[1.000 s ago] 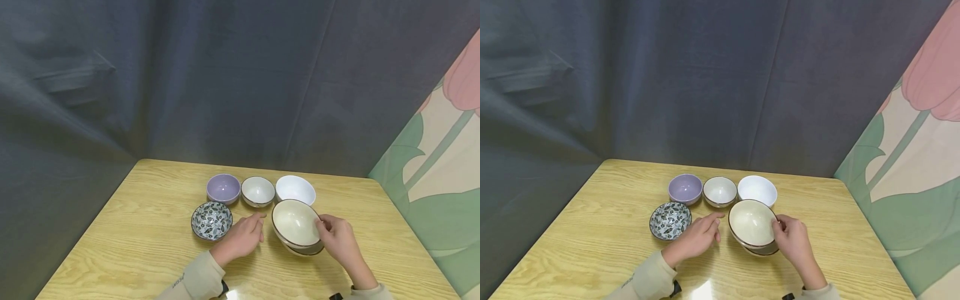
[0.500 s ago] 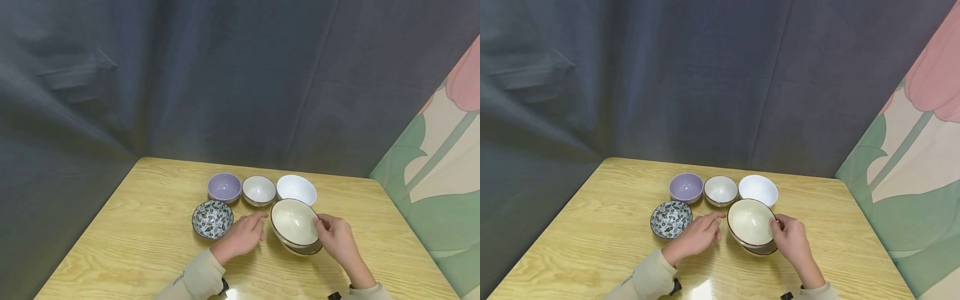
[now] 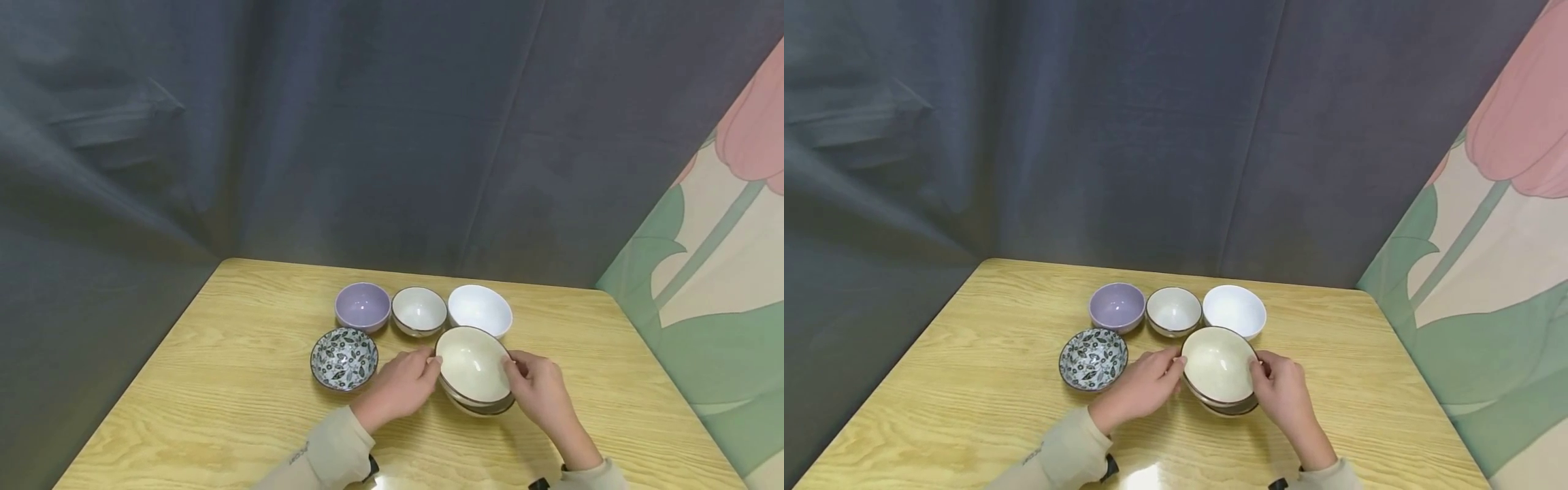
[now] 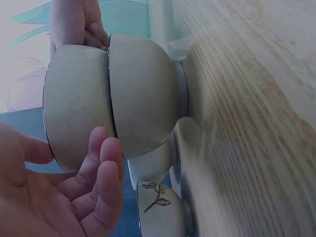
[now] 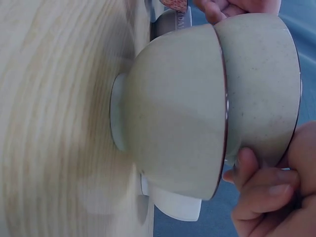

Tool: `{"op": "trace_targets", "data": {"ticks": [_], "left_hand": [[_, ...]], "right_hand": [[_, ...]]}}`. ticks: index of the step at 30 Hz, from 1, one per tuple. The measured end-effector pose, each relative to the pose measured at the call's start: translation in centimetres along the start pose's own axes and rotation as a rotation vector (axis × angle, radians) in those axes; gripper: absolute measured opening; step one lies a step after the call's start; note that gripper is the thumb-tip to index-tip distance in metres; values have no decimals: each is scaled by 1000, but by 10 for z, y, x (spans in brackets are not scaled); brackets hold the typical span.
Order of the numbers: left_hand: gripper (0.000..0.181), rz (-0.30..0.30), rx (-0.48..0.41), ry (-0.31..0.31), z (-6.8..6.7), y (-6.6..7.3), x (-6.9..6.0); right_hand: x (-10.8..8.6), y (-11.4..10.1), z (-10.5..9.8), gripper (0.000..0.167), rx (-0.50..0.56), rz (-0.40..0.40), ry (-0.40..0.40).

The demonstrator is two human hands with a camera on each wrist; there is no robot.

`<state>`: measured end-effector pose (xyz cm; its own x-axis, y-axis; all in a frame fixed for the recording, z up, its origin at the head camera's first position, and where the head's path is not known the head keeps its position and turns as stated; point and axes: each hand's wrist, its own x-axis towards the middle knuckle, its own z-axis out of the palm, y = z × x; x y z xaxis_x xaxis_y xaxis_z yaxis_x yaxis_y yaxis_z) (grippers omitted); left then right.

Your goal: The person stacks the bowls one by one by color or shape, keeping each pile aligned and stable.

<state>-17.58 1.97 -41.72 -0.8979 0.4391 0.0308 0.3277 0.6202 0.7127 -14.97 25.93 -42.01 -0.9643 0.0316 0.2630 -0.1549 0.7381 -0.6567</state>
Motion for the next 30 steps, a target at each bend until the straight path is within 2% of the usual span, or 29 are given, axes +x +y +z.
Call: {"op": "trace_targets", "data": {"ticks": [4,12,16,20,25,30], "left_hand": [[37,16,55,25,6,1,1],[32,38,123,18,12,0,-2],[26,50,163,41,13,-1,-1],[24,34,209,49,13,-2,2],[36,-10,271,67,16,0,9],[36,-72,321,32,25,1,15]], "right_hand": [[-2,2,2,23,-25,-9,10],[-10,4,4,25,-40,19,-21],[-9,3,7,25,-70,-13,-13],[-7,4,12,23,-99,-39,-6],[-5,5,15,21,-120,-39,14],[-5,2,16,22,-135,-18,1]]}}
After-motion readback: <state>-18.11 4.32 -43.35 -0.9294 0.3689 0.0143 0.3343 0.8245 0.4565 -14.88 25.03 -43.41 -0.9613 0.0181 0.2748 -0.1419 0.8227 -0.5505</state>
